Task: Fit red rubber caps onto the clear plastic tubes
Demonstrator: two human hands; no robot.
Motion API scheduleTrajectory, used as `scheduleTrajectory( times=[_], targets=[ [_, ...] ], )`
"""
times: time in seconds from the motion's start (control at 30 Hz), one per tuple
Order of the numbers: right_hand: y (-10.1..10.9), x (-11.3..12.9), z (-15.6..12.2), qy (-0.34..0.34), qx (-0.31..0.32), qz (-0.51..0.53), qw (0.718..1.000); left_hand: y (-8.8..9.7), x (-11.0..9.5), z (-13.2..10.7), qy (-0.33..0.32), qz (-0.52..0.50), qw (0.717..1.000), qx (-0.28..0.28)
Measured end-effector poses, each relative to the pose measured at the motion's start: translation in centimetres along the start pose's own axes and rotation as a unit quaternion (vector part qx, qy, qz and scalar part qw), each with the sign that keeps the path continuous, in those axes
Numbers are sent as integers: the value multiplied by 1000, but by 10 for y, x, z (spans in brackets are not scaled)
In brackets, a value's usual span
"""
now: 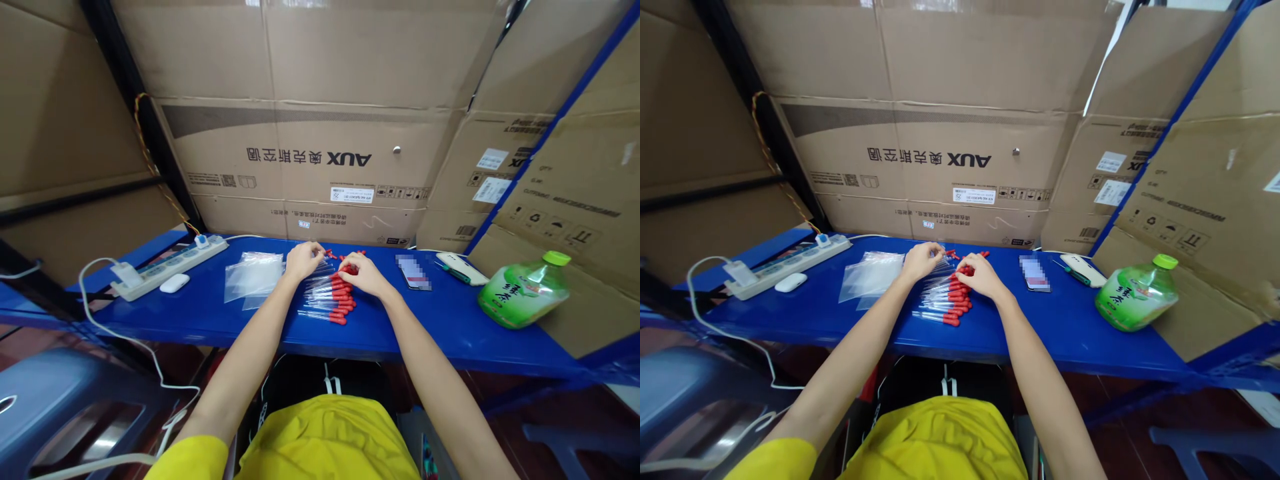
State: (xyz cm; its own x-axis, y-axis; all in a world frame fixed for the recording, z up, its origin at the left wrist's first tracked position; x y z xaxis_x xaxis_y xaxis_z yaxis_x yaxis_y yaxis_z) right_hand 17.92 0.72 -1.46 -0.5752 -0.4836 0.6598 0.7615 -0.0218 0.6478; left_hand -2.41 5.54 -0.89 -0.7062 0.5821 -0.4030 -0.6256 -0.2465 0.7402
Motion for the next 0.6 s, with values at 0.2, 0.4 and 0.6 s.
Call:
scheduleTrajectory(
  times=[0.2, 0.4, 0.6],
  targets=[
    [-3, -7, 0, -1, 23, -28, 999, -19, -4, -1, -103, 23, 987, 123],
    [7, -7, 4, -20, -52, -40, 998, -27, 2, -3, -91, -1, 982, 164],
    [20, -8, 2, -30, -153, -23, 987, -29, -1, -2, -110, -22, 984, 138]
  ],
)
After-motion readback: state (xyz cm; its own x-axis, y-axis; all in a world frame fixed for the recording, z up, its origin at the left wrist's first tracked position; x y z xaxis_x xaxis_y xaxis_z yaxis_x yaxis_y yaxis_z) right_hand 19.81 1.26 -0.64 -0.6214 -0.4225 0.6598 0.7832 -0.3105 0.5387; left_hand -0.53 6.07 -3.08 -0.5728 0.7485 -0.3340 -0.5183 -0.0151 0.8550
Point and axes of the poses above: each hand's wrist, its own z-axis towards the middle knuckle, its own y-axis out of the back of the hand, x = y × z, the point moved 4 cm from there along z, towards the middle knuckle, and after that the axes turned 11 degrees about -y, right-handed, at the moved point
